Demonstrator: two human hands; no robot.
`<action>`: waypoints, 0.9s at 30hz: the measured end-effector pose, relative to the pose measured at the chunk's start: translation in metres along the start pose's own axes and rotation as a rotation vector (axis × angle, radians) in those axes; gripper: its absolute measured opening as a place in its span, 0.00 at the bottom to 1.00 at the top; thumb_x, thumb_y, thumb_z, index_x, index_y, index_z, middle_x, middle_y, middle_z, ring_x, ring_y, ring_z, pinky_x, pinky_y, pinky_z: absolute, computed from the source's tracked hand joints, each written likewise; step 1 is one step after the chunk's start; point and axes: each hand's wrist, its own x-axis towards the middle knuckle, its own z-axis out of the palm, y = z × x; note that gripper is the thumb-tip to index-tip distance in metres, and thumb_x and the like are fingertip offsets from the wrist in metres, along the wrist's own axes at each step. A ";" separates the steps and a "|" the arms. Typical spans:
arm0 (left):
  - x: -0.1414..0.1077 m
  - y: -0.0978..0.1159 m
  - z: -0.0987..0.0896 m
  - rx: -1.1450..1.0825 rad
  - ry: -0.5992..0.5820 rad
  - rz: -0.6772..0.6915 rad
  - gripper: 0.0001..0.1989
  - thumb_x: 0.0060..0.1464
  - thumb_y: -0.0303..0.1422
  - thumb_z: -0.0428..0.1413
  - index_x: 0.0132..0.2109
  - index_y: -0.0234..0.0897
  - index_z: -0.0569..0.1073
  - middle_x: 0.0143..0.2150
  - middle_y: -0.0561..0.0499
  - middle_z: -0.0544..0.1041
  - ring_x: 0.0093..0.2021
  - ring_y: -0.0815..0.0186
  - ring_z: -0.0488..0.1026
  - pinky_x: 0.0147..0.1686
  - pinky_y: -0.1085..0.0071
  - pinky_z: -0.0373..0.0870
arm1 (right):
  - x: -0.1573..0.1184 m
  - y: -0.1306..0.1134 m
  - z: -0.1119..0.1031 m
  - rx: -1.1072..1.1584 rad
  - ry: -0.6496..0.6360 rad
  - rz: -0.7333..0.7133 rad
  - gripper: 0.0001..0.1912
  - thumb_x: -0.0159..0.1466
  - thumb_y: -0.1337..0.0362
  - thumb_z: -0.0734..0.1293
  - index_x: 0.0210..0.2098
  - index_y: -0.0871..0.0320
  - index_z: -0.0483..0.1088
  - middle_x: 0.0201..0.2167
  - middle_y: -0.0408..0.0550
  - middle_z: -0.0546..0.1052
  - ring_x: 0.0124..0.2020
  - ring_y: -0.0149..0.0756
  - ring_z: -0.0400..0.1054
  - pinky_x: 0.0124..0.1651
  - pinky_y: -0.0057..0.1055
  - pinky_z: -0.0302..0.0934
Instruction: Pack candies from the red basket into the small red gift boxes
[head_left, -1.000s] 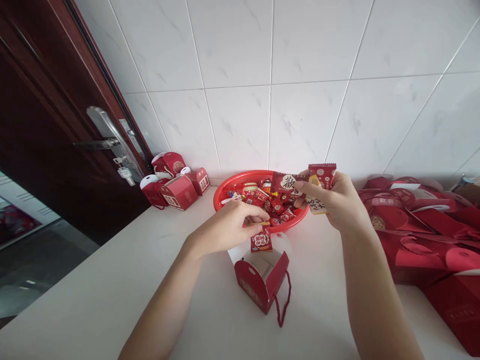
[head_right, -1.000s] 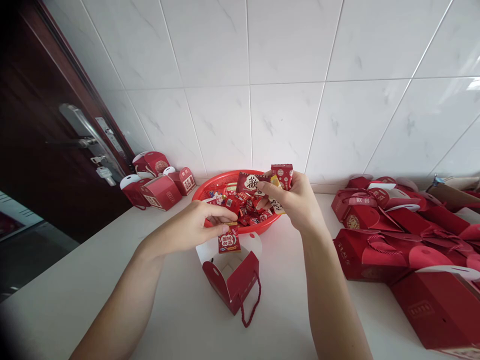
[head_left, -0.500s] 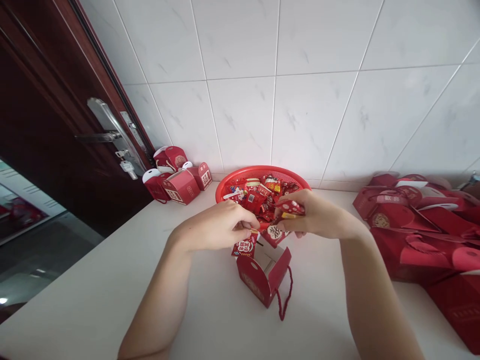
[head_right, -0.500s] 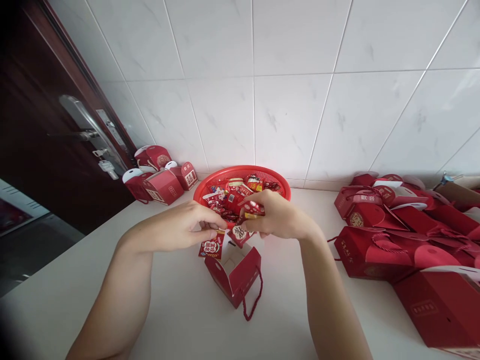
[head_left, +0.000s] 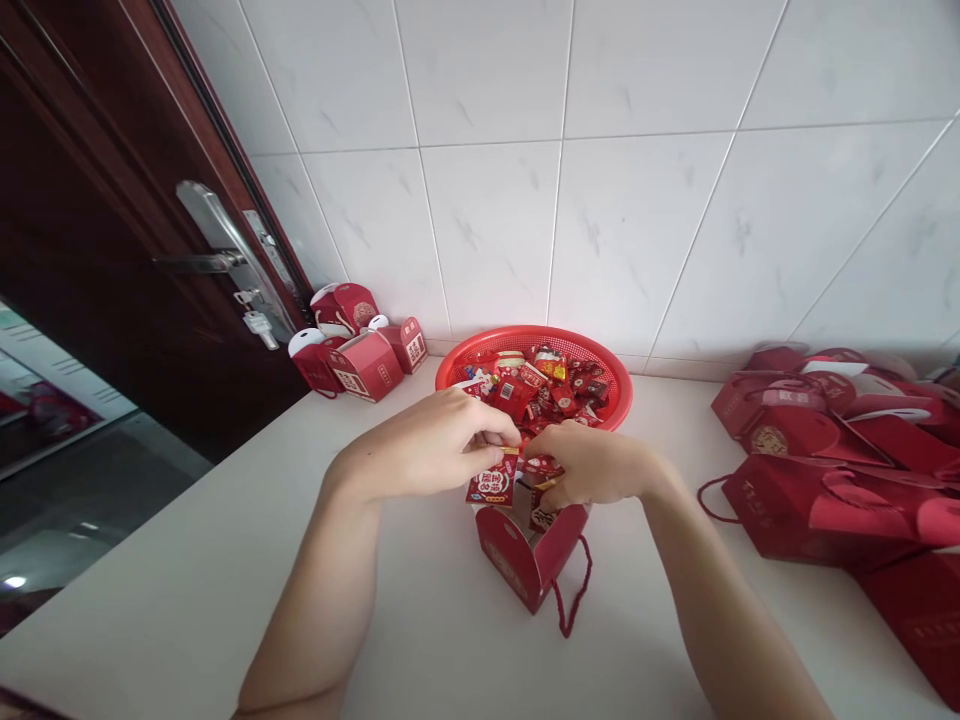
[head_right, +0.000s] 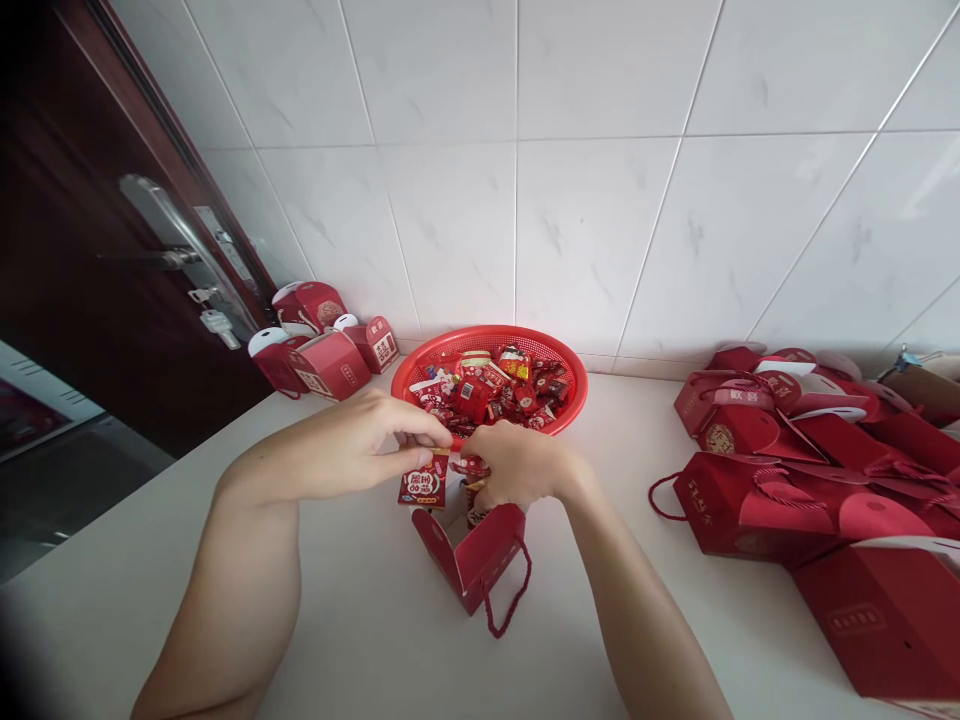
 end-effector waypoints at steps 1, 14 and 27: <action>0.000 0.000 0.000 -0.009 0.007 -0.001 0.11 0.56 0.32 0.56 0.40 0.44 0.83 0.34 0.53 0.83 0.36 0.61 0.79 0.35 0.71 0.69 | 0.001 0.001 0.000 -0.005 0.002 0.004 0.18 0.54 0.66 0.72 0.22 0.54 0.56 0.20 0.37 0.62 0.22 0.30 0.57 0.22 0.31 0.46; -0.001 0.002 -0.001 0.013 -0.026 -0.022 0.12 0.59 0.31 0.55 0.43 0.44 0.84 0.35 0.54 0.84 0.31 0.64 0.77 0.35 0.70 0.68 | -0.003 -0.003 -0.002 0.031 0.149 0.060 0.12 0.56 0.70 0.69 0.25 0.55 0.60 0.22 0.38 0.65 0.24 0.30 0.56 0.27 0.30 0.47; 0.009 0.009 0.006 -0.065 0.006 0.053 0.13 0.59 0.26 0.54 0.45 0.42 0.82 0.39 0.53 0.84 0.35 0.64 0.79 0.35 0.71 0.69 | -0.025 0.016 -0.016 0.533 0.437 -0.118 0.02 0.59 0.64 0.69 0.32 0.55 0.74 0.26 0.40 0.72 0.25 0.30 0.64 0.26 0.27 0.61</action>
